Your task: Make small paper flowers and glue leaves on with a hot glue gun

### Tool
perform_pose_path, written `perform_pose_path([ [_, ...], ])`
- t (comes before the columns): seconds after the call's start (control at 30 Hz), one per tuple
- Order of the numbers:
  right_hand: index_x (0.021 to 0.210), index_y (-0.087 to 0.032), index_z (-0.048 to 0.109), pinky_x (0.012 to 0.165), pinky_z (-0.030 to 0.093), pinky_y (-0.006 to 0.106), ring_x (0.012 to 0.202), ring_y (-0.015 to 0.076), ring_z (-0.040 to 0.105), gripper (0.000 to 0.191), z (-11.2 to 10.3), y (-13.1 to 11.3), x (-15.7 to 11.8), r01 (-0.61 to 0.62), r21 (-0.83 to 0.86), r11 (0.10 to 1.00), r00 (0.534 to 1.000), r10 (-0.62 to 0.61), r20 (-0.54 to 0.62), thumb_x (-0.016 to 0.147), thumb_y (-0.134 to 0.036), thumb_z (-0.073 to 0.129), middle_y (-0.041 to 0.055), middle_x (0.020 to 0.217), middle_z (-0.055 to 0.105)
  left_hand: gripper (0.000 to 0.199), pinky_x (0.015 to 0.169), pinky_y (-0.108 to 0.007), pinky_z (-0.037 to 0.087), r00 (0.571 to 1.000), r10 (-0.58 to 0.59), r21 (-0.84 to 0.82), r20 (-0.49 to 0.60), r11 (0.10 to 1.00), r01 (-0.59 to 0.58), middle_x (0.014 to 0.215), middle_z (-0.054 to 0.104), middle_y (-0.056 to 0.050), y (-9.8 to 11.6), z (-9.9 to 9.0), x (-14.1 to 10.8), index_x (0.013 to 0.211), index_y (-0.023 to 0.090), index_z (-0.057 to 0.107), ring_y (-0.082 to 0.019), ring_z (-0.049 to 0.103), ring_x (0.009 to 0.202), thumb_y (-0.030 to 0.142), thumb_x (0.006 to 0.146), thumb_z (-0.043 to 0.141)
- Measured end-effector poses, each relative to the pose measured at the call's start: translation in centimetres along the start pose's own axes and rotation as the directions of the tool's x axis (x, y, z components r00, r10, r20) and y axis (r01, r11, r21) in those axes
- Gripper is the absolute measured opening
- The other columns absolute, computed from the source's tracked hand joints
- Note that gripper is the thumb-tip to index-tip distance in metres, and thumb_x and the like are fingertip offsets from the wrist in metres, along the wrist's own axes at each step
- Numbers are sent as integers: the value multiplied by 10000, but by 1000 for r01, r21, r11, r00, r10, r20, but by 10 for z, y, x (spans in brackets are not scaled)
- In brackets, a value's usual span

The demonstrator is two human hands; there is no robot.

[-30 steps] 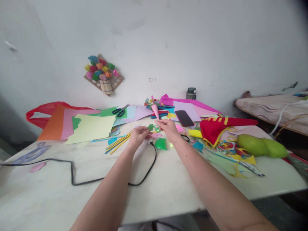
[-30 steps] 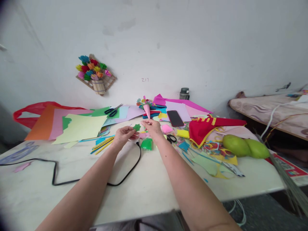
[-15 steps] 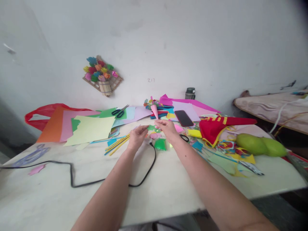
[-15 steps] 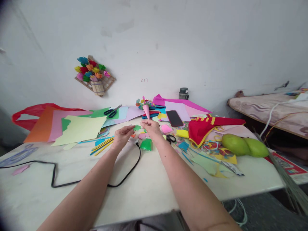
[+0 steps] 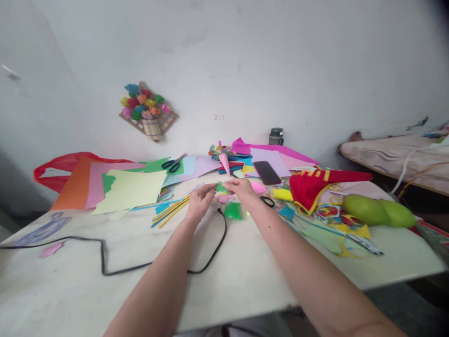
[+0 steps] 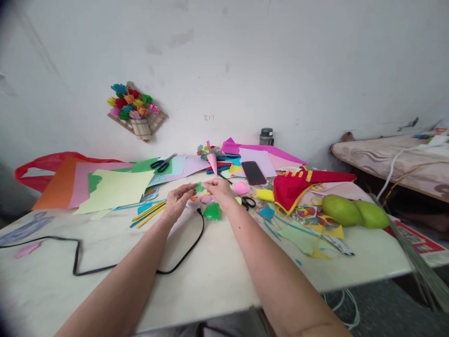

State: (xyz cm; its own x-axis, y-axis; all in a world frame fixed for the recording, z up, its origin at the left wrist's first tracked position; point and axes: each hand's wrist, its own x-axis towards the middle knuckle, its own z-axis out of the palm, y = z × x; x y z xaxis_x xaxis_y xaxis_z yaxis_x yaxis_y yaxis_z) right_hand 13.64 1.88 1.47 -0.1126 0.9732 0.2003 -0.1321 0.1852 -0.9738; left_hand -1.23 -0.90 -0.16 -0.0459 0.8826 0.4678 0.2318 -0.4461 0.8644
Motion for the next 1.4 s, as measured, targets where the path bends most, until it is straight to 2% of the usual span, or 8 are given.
perform_pose_path([
  [0.07,654,-134,637,507,384,239,466,68,434,189,0,0,0,-2,5,1000,1000,2,-7,535,-278,666,-28,516,542,364,721,-287,471,999,-28,-88,-23,996,26,782,664,-57,2,1,0,1006,147,600,-194,625,748,315,683,584],
  [0.17,651,-135,632,509,383,239,464,66,427,191,1,0,0,-2,11,1000,1000,2,-10,531,-279,667,-34,507,533,498,659,-316,494,989,-140,-271,-40,955,125,674,651,-44,3,1,2,1069,121,510,-194,636,646,349,644,634],
  [0.3,658,-131,632,506,385,237,459,64,426,208,1,2,0,16,-2,1000,1000,-16,4,533,-294,668,-33,514,534,419,604,-299,506,964,-260,-383,47,887,258,650,649,-51,1,1,3,914,105,532,-185,636,603,331,596,684],
  [0.37,657,-130,633,503,385,234,463,63,432,212,0,4,1,24,-2,1000,1000,-24,17,534,-298,669,-28,529,543,374,602,-287,508,960,-271,-391,75,877,278,641,653,-58,1,1,3,857,104,539,-174,634,591,312,587,695],
  [0.57,663,-127,642,519,392,235,482,67,448,236,1,5,1,28,-5,1000,999,-28,47,523,-314,677,-24,543,555,326,599,-296,512,960,-275,-371,49,888,273,575,646,-46,2,4,3,773,110,547,-172,631,558,297,562,712],
  [1.17,619,-127,587,479,382,222,440,56,440,183,4,5,-1,13,8,1000,999,-13,45,511,-240,684,-35,515,534,312,601,-272,509,965,-260,-354,26,901,252,570,641,-25,2,4,3,752,117,561,-160,630,573,282,544,725],
  [1.27,663,-134,564,471,380,219,437,57,447,217,4,5,-1,17,29,999,999,-18,37,507,-225,686,-45,518,528,316,605,-275,510,968,-251,-354,32,903,246,574,642,-26,2,4,3,752,119,563,-163,631,577,292,543,725],
  [1.4,811,-146,545,468,383,214,440,59,458,337,4,6,0,14,53,998,1000,-14,5,508,-191,684,-65,530,526,330,599,-281,514,970,-240,-354,32,905,236,570,637,-22,3,4,2,750,115,563,-167,630,574,304,534,727],
])
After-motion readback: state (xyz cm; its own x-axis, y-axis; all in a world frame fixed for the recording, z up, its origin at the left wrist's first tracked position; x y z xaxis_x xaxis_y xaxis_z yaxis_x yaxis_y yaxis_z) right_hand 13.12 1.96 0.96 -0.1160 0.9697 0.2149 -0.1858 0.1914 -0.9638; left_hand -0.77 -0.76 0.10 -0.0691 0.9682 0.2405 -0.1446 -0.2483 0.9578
